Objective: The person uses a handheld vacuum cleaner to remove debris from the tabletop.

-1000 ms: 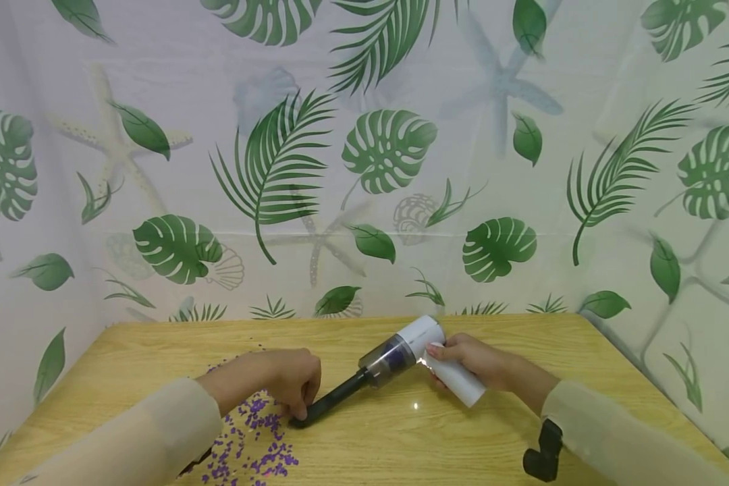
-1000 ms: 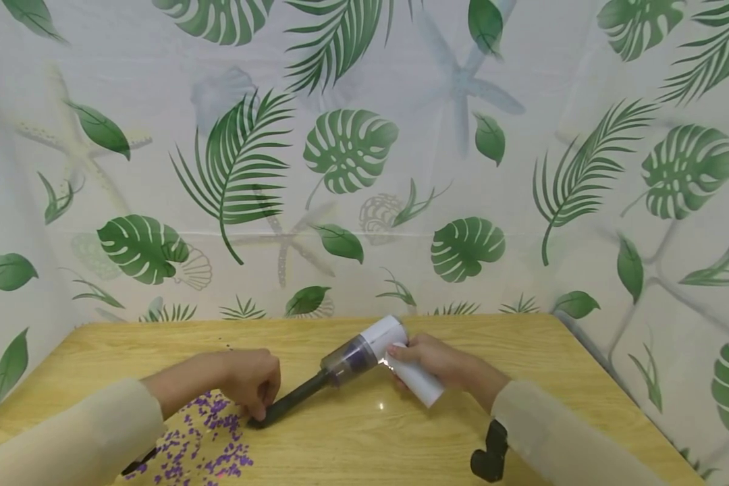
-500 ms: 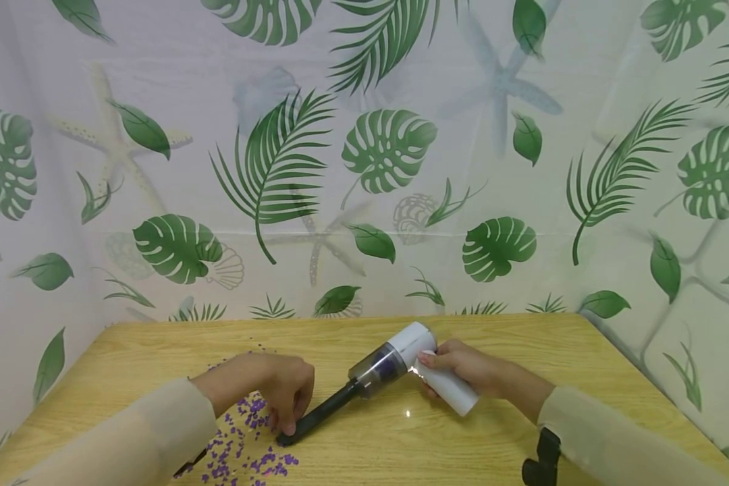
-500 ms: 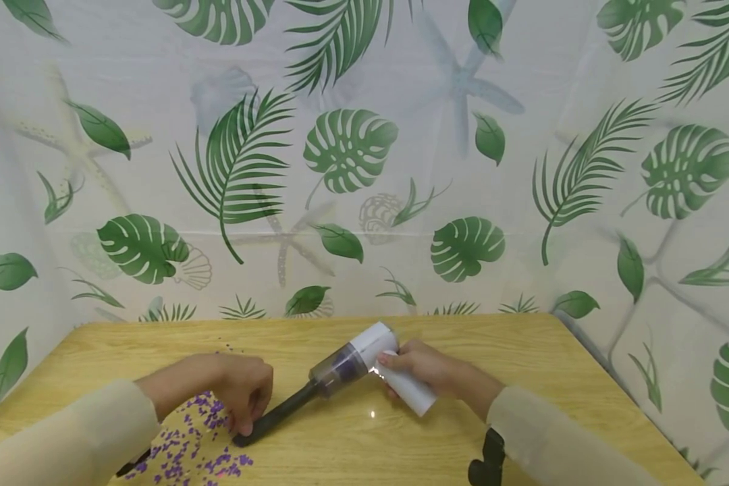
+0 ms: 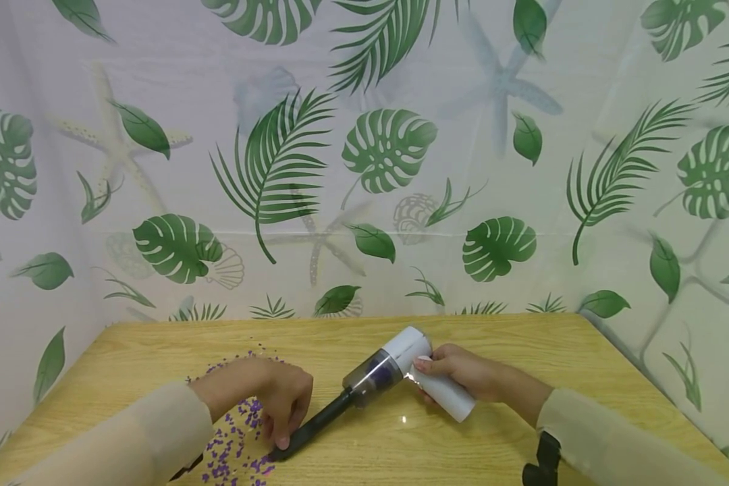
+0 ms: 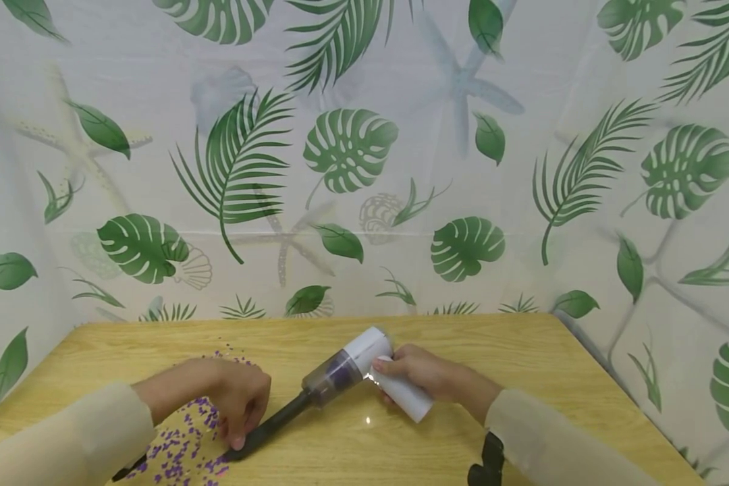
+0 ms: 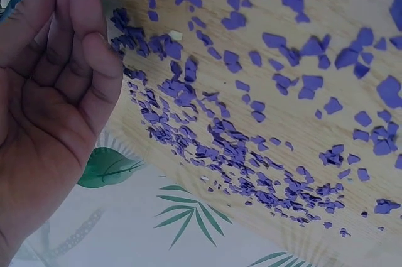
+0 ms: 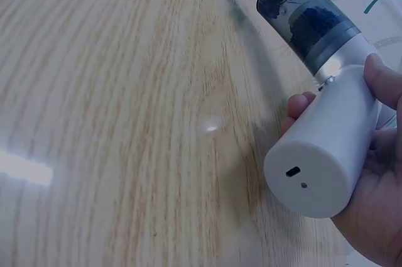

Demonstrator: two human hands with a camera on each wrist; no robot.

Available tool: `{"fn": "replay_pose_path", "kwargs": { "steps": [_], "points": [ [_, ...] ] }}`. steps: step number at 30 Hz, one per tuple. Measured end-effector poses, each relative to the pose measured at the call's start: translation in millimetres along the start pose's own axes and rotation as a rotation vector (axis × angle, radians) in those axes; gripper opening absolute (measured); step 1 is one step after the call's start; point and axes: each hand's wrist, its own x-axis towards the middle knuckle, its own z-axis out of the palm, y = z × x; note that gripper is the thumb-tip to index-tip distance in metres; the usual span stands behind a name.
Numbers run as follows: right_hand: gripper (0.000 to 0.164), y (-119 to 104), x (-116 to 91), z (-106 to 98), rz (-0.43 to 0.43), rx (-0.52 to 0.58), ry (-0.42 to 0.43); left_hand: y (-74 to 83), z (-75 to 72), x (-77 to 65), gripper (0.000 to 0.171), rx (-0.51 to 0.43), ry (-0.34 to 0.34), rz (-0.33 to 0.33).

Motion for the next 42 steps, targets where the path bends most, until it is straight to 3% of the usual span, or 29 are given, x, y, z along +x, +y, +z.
{"fn": "replay_pose_path", "kwargs": {
  "steps": [7, 12, 18, 23, 28, 33, 42],
  "points": [
    [0.040, -2.2, -2.8, 3.5, 0.008, 0.031, -0.042, 0.7, 2.4, -0.2, 0.016, -0.022, -0.074, 0.003],
    [0.036, -4.4, -4.0, 3.5, -0.002, 0.006, 0.009, -2.2, -1.2, -0.8, 0.015, -0.054, -0.060, 0.005],
    [0.039, -6.1, -6.1, -4.8, -0.023, -0.039, 0.051, -8.8, -5.9, -3.7, 0.015, -0.116, 0.050, -0.001],
    [0.039, -5.2, -9.0, -12.2, -0.019, -0.028, 0.109, -14.6, -7.3, -4.0, 0.013, -0.051, 0.211, -0.026],
    [0.040, -4.5, -8.9, -14.2, -0.020, 0.036, 0.151, -23.3, -13.5, -1.6, 0.010, 0.023, 0.326, -0.029],
    [0.039, -5.1, -4.4, -13.5, -0.036, 0.088, 0.209, -33.5, -22.0, 3.4, 0.013, 0.094, 0.417, -0.039],
    [0.041, -6.7, 8.8, -8.9, -0.046, 0.145, 0.375, -47.1, -36.4, 14.5, 0.018, 0.022, 0.531, -0.126]
  ]
}}
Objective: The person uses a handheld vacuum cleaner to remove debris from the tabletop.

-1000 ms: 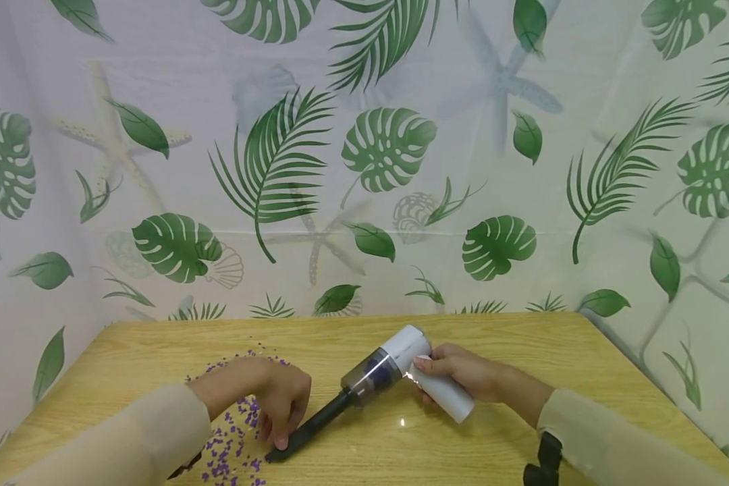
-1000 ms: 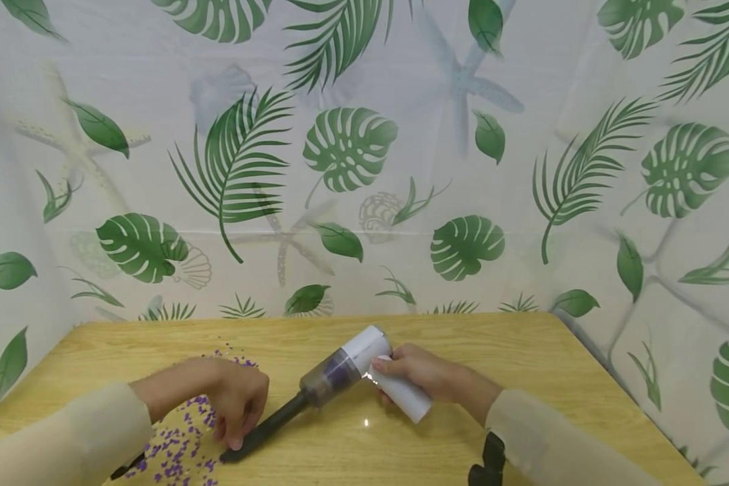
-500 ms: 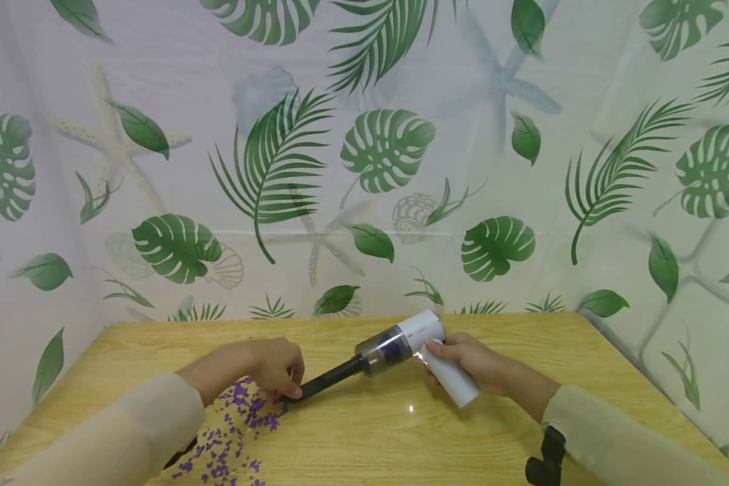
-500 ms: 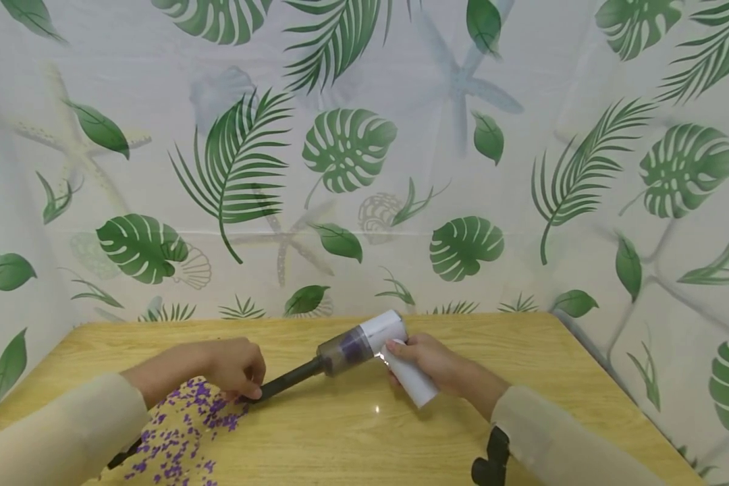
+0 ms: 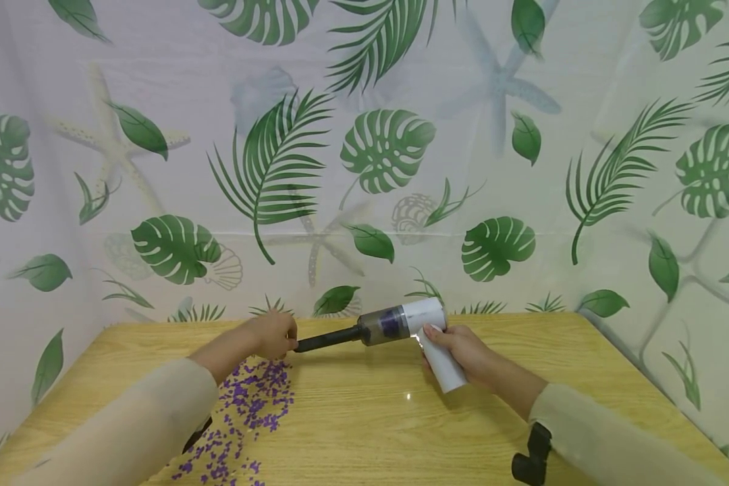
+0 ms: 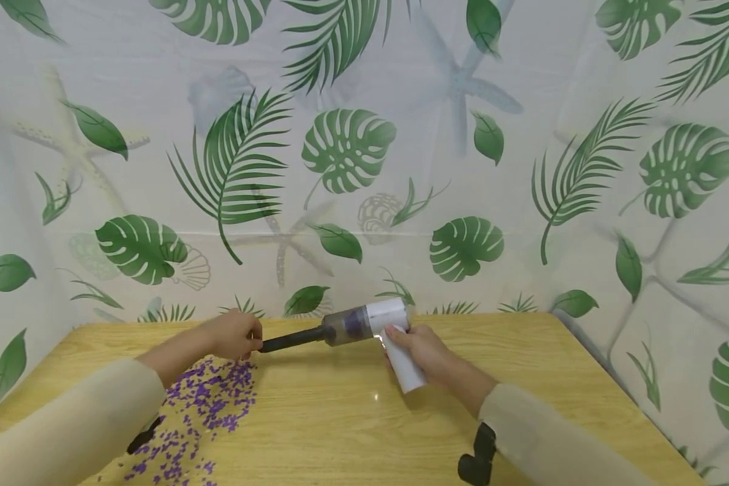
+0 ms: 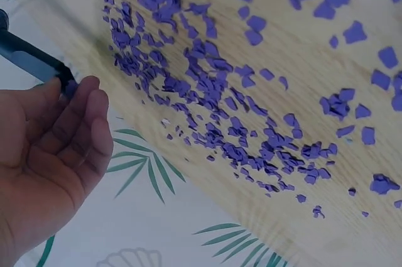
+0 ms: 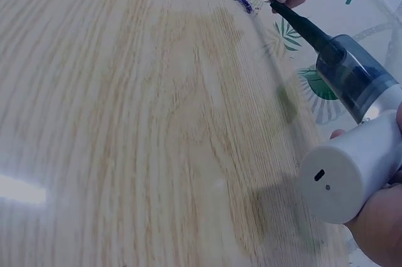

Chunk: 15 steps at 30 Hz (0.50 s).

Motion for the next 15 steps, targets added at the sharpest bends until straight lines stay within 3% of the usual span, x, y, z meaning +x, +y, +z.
{"fn": "replay_pose_path", "kwargs": {
  "steps": [4, 10, 15],
  "points": [
    [0.045, -1.5, 4.7, 3.0, -0.003, 0.005, 0.051, -5.9, -2.3, 6.9, 0.022, -0.017, 0.044, -0.011],
    [0.044, -3.3, 13.7, 9.3, 0.017, 0.018, 0.110, -13.1, -3.5, 15.0, 0.020, 0.036, 0.123, -0.007],
    [0.043, -2.3, 21.3, 15.3, 0.039, 0.047, 0.143, -16.3, -2.4, 20.5, 0.025, 0.043, 0.155, -0.057]
  ]
}}
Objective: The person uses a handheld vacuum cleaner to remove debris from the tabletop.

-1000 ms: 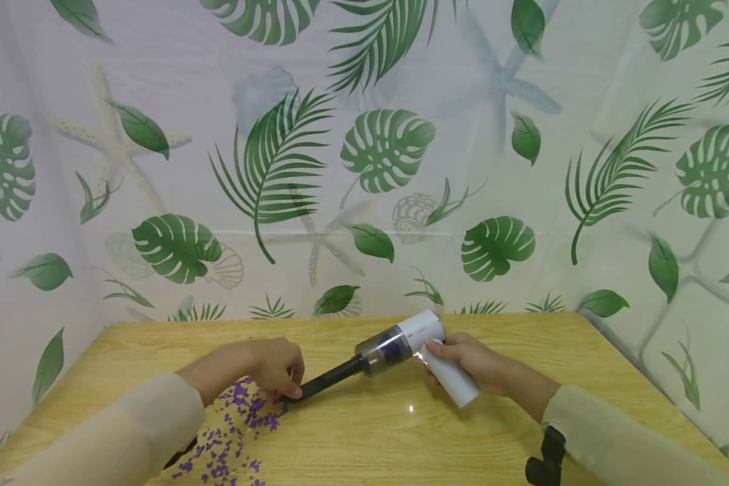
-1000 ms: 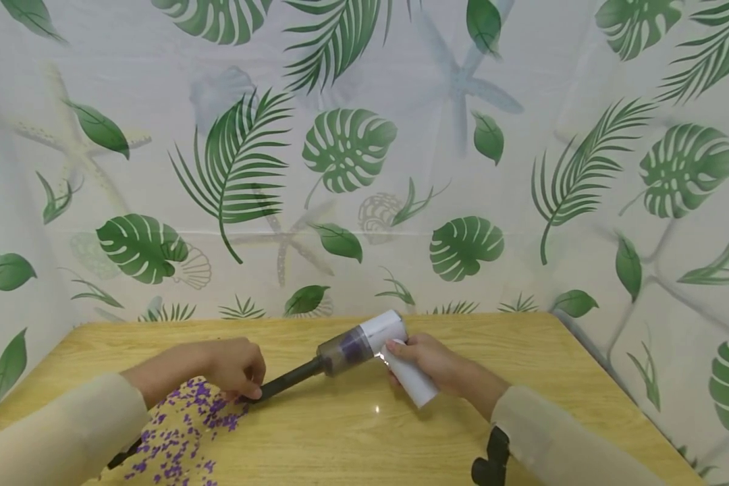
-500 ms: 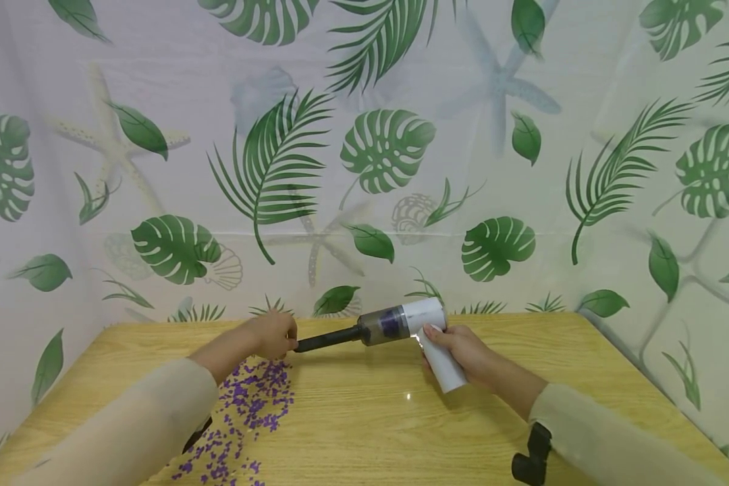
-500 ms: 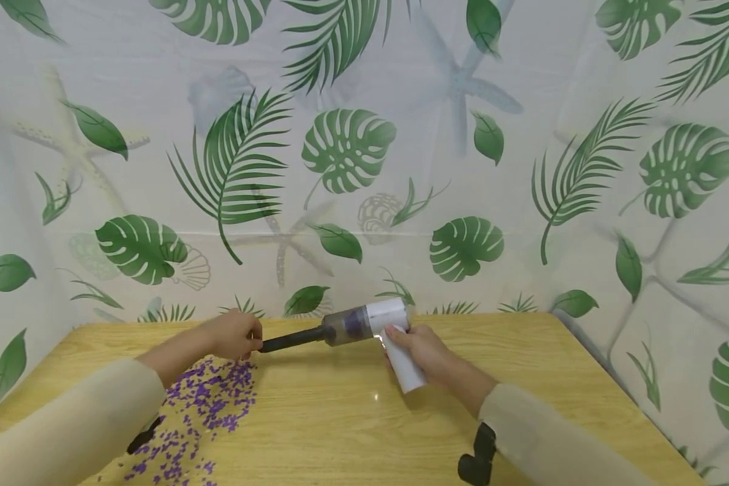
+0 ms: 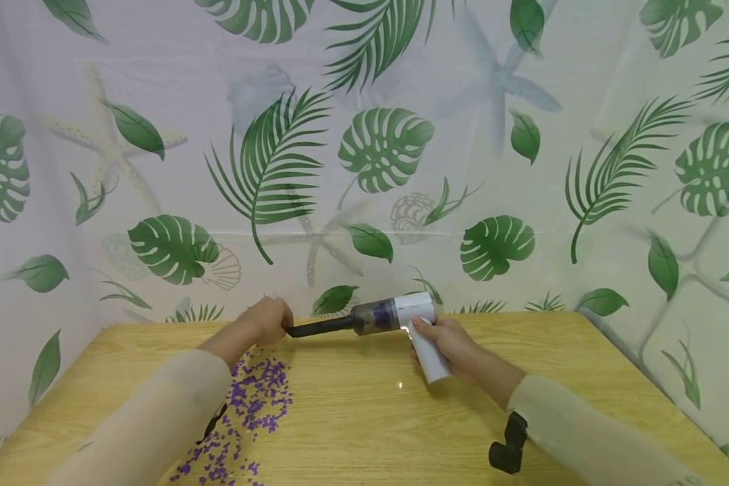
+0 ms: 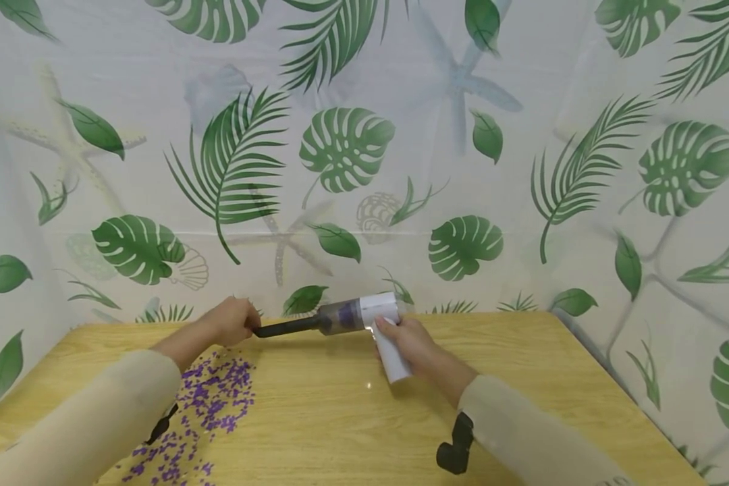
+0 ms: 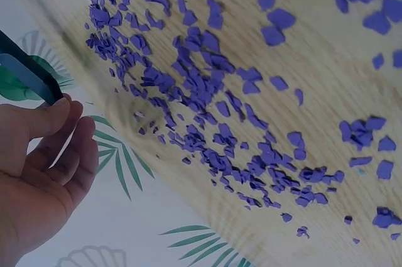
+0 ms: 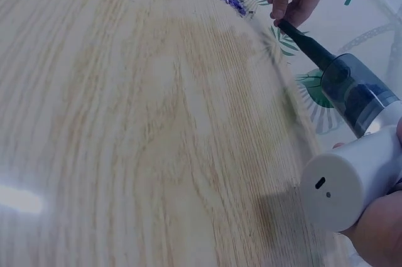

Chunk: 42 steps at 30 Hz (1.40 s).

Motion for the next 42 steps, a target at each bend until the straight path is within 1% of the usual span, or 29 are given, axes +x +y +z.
{"fn": "replay_pose_path", "kwargs": {
  "steps": [3, 9, 12, 17, 20, 23, 27, 37, 42],
  "points": [
    [0.043, 0.3, 2.4, 2.9, 0.002, 0.007, 0.006, -1.3, 1.9, 2.5, 0.025, 0.008, 0.003, -0.020],
    [0.042, 1.1, 6.2, 5.4, 0.006, -0.014, 0.006, -2.7, 8.1, 5.0, 0.015, 0.007, 0.003, -0.008],
    [0.038, 2.5, 7.8, 7.2, 0.001, -0.040, -0.006, -3.3, 12.0, 5.2, 0.013, 0.014, -0.003, -0.006],
    [0.034, 6.1, 8.0, 7.2, -0.009, -0.075, -0.035, -1.9, 17.6, 4.7, 0.009, 0.042, -0.012, 0.030],
    [0.034, 7.4, 7.6, 7.1, -0.009, -0.081, -0.044, -2.9, 19.6, 3.5, 0.007, 0.040, -0.009, 0.045],
    [0.033, 7.6, 6.7, 6.5, -0.009, -0.084, -0.046, -4.0, 20.4, 2.6, 0.005, 0.034, -0.009, 0.052],
    [0.036, 7.5, 4.6, 4.9, -0.012, -0.103, -0.061, -4.0, 20.2, 1.6, 0.004, 0.028, -0.026, 0.065],
    [0.035, 8.9, 0.9, 1.3, -0.017, -0.113, -0.105, -1.5, 19.1, -4.2, 0.004, 0.046, -0.045, 0.119],
    [0.034, 9.8, -0.2, 0.2, -0.013, -0.109, -0.110, 0.7, 18.9, -7.5, 0.003, 0.042, -0.057, 0.120]
  ]
}}
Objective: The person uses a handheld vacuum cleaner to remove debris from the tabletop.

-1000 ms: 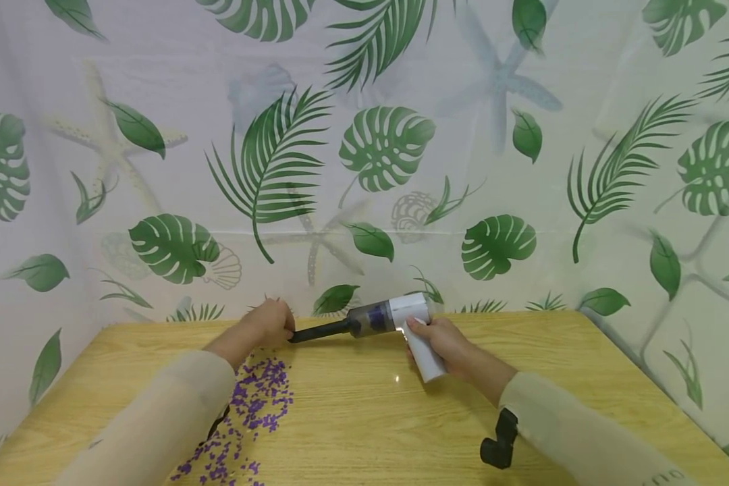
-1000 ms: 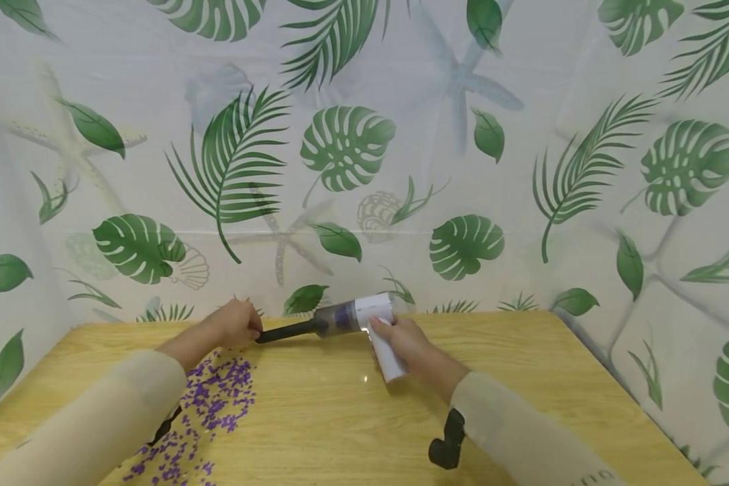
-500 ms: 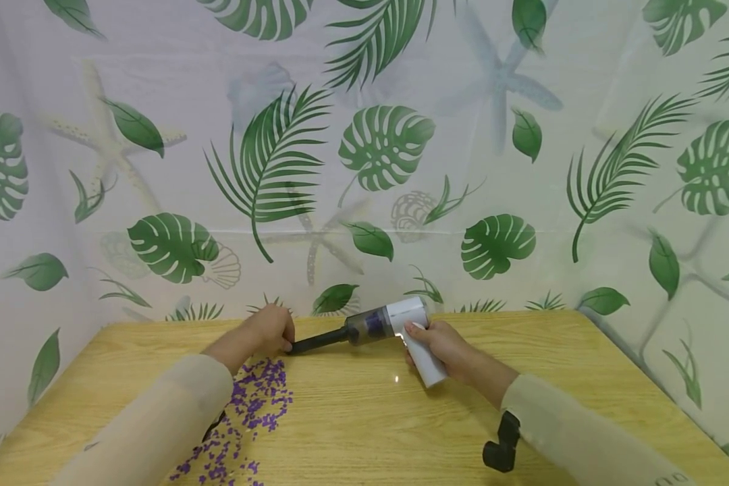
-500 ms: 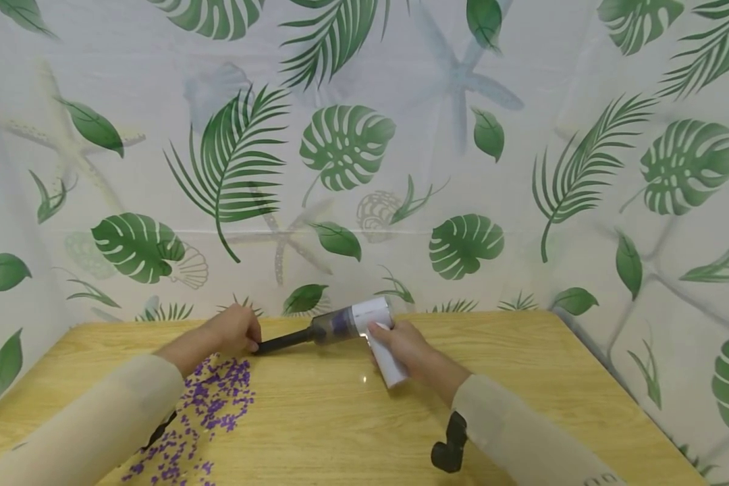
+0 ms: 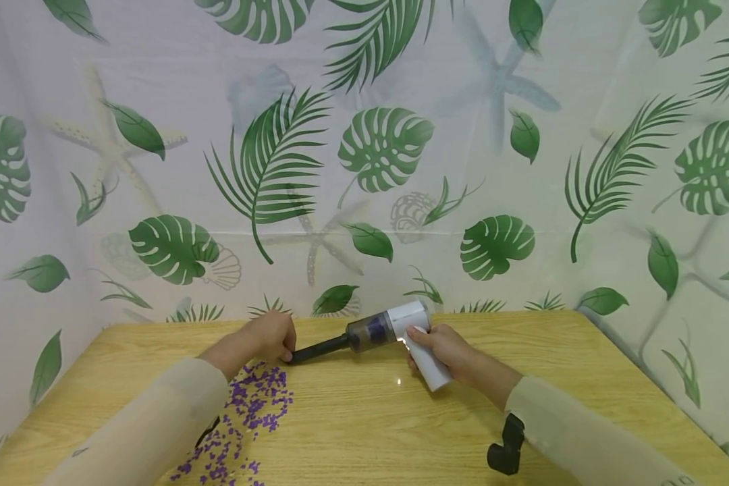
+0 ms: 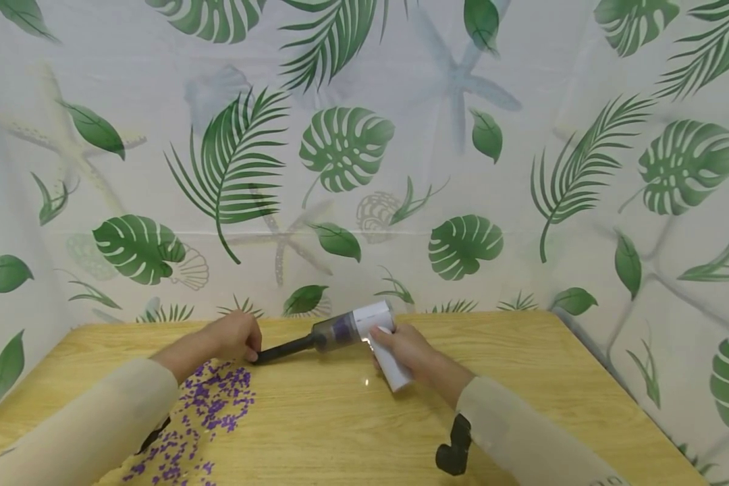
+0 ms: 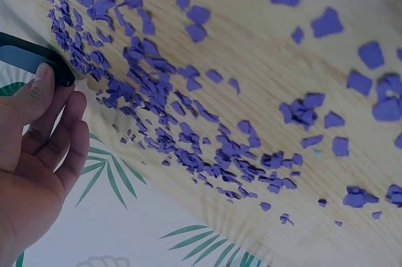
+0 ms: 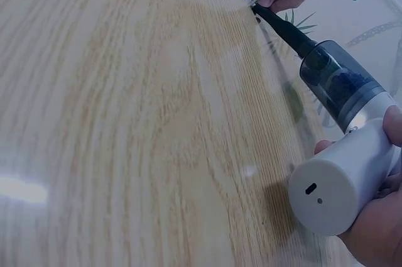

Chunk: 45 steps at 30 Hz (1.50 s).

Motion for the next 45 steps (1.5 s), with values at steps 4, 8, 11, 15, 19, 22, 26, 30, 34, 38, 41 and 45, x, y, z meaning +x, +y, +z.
{"fn": "replay_pose_path", "kwargs": {
  "steps": [4, 8, 11, 15, 19, 22, 26, 30, 34, 38, 41, 45],
  "points": [
    [0.033, 1.2, -1.5, -0.9, 0.002, -0.003, -0.005, 1.1, 1.5, -3.0, 0.003, -0.004, 0.002, 0.018],
    [0.033, 3.5, -3.4, -2.6, -0.005, -0.008, -0.027, 1.8, 3.5, -5.6, 0.004, 0.008, 0.007, 0.068],
    [0.034, 4.7, -4.5, -4.1, -0.001, -0.009, -0.045, 2.2, 4.2, -7.3, 0.004, 0.010, 0.011, 0.094],
    [0.038, 4.3, -6.3, -6.0, 0.010, -0.025, -0.073, 2.6, 5.1, -9.3, 0.005, 0.013, 0.006, 0.108],
    [0.040, 3.5, -9.1, -8.1, 0.009, -0.054, -0.095, 3.5, 5.1, -10.8, 0.005, 0.029, 0.008, 0.134],
    [0.040, 3.2, -10.9, -9.3, 0.001, -0.066, -0.107, 4.2, 5.2, -11.4, 0.006, 0.036, 0.021, 0.161],
    [0.041, 3.7, -11.6, -9.9, 0.003, -0.071, -0.114, 4.6, 5.9, -11.8, 0.007, 0.046, 0.043, 0.187],
    [0.042, 3.9, -11.7, -10.3, 0.007, -0.077, -0.119, 5.6, 7.9, -12.9, 0.007, 0.020, 0.061, 0.189],
    [0.041, 4.4, -12.0, -11.0, 0.008, -0.076, -0.127, 6.7, 9.3, -13.4, 0.009, -0.001, 0.069, 0.193],
    [0.041, 4.7, -12.4, -11.6, 0.006, -0.078, -0.132, 9.5, 8.0, -13.4, 0.009, 0.011, 0.049, 0.176],
    [0.041, 4.8, -13.2, -12.3, 0.006, -0.081, -0.137, 12.2, 7.5, -13.1, 0.009, 0.012, 0.030, 0.164],
    [0.041, 4.7, -14.2, -13.3, 0.003, -0.092, -0.142, 13.9, 7.2, -13.0, 0.009, 0.009, 0.021, 0.158]
  ]
}}
